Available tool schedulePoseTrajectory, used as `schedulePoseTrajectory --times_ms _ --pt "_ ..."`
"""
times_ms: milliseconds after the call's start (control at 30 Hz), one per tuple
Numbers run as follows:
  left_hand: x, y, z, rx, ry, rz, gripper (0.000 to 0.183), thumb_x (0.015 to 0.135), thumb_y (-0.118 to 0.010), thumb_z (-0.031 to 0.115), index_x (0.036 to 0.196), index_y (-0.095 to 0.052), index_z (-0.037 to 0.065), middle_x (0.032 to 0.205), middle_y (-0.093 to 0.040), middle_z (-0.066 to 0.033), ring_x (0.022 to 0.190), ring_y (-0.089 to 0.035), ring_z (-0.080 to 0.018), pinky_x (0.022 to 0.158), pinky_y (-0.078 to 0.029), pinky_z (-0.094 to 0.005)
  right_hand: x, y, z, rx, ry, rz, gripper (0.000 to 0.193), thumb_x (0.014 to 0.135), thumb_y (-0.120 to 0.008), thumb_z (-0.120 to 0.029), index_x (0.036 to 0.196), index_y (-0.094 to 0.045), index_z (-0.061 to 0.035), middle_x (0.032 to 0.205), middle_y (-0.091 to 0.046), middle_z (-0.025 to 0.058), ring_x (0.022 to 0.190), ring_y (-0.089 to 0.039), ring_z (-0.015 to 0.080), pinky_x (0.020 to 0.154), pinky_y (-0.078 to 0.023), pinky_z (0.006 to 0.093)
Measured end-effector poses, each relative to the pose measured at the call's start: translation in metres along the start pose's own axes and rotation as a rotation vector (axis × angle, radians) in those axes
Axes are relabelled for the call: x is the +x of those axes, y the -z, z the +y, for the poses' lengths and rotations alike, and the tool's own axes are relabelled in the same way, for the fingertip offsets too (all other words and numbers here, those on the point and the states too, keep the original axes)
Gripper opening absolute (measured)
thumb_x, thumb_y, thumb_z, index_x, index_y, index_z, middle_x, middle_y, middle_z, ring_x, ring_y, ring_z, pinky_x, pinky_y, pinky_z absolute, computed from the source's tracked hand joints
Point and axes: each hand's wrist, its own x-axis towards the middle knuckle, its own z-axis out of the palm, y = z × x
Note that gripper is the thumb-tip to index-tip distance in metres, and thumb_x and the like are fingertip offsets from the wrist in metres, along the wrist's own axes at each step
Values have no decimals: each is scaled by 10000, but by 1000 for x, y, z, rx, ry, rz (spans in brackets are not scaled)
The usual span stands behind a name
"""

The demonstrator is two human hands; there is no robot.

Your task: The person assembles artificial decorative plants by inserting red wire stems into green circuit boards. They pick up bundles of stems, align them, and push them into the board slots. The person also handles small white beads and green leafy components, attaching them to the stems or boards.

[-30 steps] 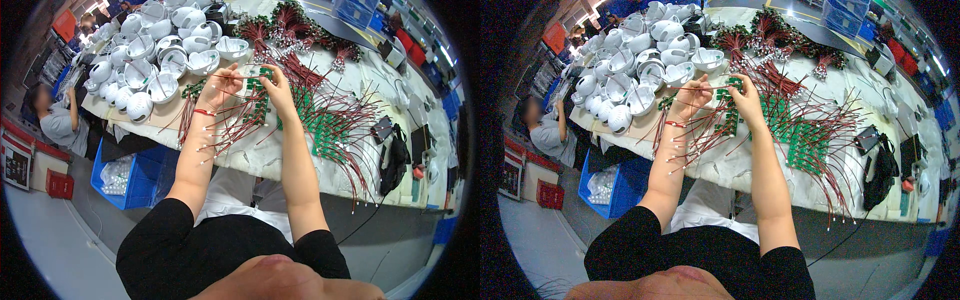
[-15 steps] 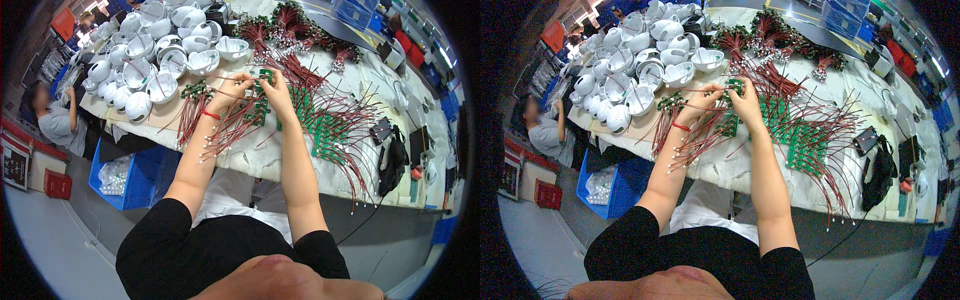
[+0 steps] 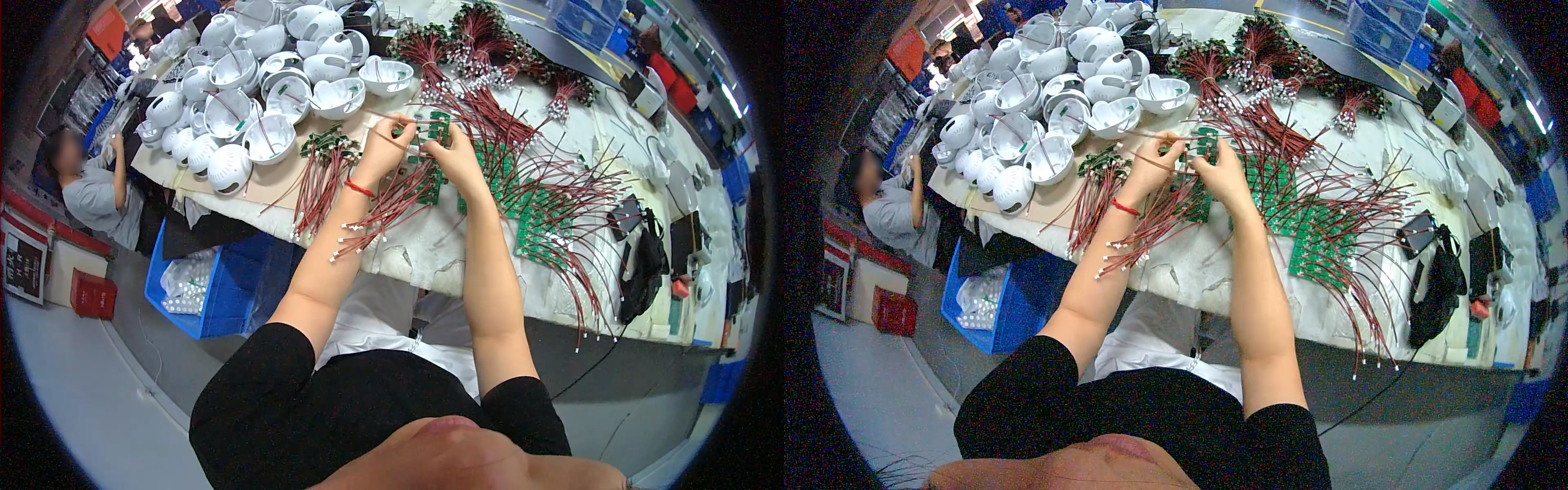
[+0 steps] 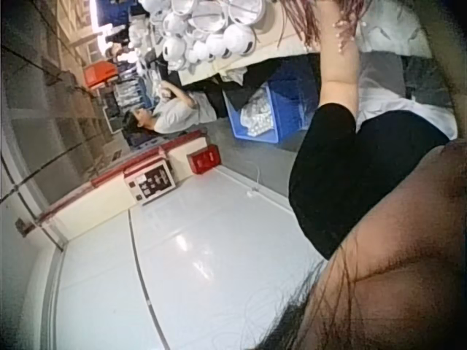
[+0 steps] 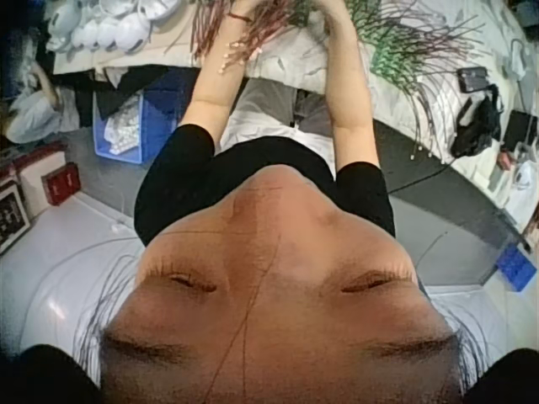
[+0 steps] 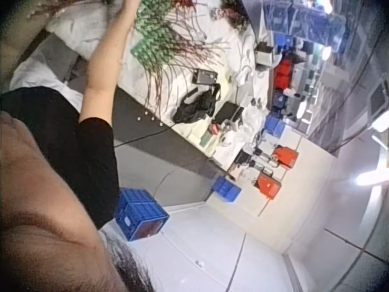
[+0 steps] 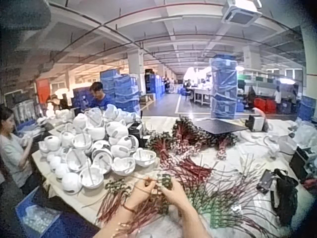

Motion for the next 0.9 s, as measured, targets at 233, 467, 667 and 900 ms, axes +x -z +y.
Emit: schedulePoseTrajectory --times_ms 233,467,667,900 --pt "0 13 14 -140 127 -224 227 884 -598 225 1037 -627 60 741 -588 5 531 -490 -54 481 -408 -212 0 -11 2 -193 130 154 203 748 -593 -96 898 -525 24 773 -622 218 722 -632 342 630 -475 405" --pt "-2 11 13 88 26 -181 197 804 -636 180 940 -608 40 747 -596 -24 644 -553 -104 580 -450 -244 -8 -22 -7 -275 243 241 204 768 -599 -79 902 -491 32 733 -615 254 708 -616 415 606 -466 476" --pt "-5 10 17 189 -100 -86 205 779 -627 156 940 -640 31 857 -658 -89 732 -598 -138 675 -475 -277 -1 -20 5 -282 63 202 298 748 -600 -123 979 -511 42 845 -626 254 798 -624 389 705 -479 441" --pt "-3 29 10 -7 267 -451 150 848 -580 161 933 -643 55 733 -602 -20 536 -505 -59 468 -402 -222 7 2 26 -23 -44 5 328 731 -604 -81 1031 -535 32 872 -622 98 776 -588 175 692 -464 297"
